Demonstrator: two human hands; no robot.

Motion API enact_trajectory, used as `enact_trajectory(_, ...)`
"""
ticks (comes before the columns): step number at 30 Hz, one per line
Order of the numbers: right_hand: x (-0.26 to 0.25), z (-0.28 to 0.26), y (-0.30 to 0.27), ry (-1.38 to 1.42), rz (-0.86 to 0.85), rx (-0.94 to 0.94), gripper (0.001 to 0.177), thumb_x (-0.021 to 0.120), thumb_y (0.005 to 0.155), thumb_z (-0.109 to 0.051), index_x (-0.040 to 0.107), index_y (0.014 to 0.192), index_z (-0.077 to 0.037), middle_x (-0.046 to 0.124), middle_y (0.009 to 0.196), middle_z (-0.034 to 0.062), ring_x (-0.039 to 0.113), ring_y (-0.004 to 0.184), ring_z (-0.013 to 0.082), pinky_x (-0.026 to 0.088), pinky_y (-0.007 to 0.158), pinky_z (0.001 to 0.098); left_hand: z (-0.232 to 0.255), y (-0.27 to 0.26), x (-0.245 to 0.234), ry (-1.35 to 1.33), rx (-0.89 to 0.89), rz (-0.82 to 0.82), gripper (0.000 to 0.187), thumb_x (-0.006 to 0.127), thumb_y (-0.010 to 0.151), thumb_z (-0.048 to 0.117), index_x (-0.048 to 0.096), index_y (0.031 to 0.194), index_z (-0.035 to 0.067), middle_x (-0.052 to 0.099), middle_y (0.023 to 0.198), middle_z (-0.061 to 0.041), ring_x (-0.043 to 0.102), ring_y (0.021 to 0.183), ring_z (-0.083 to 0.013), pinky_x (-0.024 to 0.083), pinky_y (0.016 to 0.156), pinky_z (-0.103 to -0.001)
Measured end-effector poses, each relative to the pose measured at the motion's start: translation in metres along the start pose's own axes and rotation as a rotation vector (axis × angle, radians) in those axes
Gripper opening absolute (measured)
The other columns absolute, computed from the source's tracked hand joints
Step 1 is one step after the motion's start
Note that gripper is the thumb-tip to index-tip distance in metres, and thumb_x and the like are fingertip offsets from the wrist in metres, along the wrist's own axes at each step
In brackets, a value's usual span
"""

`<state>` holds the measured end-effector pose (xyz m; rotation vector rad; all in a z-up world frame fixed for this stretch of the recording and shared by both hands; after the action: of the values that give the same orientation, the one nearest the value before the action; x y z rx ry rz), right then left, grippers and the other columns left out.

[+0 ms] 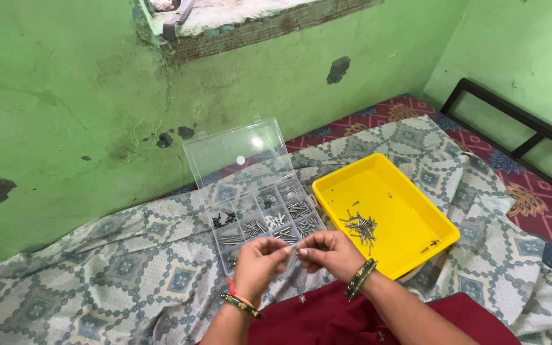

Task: The person picks small metal fasteners from a yellow tray and places them into compartments of a clear plastic organizer box. The person handles the fasteners one by one, sorting them into different sections of the box.

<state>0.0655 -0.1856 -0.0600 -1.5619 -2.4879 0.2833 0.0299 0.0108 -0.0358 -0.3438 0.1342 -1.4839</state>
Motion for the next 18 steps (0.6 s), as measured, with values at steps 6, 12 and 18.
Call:
enact_trajectory(6,-0.013,0.067,0.028,0.014,-0.015,0.429,0.004,0.072,0.091,0.0,0.071,0.094,0.001,0.074,0.079,0.0114,0.073,0.067,0.0192,0.065,0.063,0.0342,0.014,0.011,-0.037,-0.182,-0.012,0.086,0.018,0.072,0.089,0.01,0.072,0.103,-0.003,0.077,0.09,-0.011,0.073,0.078,-0.0171,0.06,0.07,-0.03)
enact_trajectory(12,-0.051,0.098,0.093,-0.132,0.264,0.496,0.009,0.061,0.093,0.007,0.068,0.089,0.003,0.072,0.076,0.0186,0.07,0.06,0.0239,0.061,0.058,0.0376,0.022,0.013,-0.038,-0.208,0.008,0.065,0.019,0.069,0.091,0.011,0.072,0.103,-0.003,0.077,0.091,-0.011,0.073,0.079,-0.0172,0.061,0.071,-0.03)
enact_trajectory(18,-0.093,0.067,0.198,0.235,0.396,0.13,0.008,0.061,0.093,0.005,0.064,0.099,0.001,0.071,0.084,0.0134,0.073,0.074,0.0245,0.063,0.066,0.0363,0.024,0.02,-0.043,-0.225,-0.01,0.069,0.018,0.069,0.092,0.011,0.072,0.103,-0.003,0.077,0.092,-0.012,0.074,0.08,-0.0179,0.061,0.072,-0.03)
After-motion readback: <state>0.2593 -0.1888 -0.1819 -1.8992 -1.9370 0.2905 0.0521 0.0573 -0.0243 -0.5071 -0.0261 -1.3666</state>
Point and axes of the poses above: each hand's wrist, its own y-axis towards the middle knuckle, its own x-axis out of the palm, z = x × y, the point moved 3 cm from there along y, towards the middle knuckle
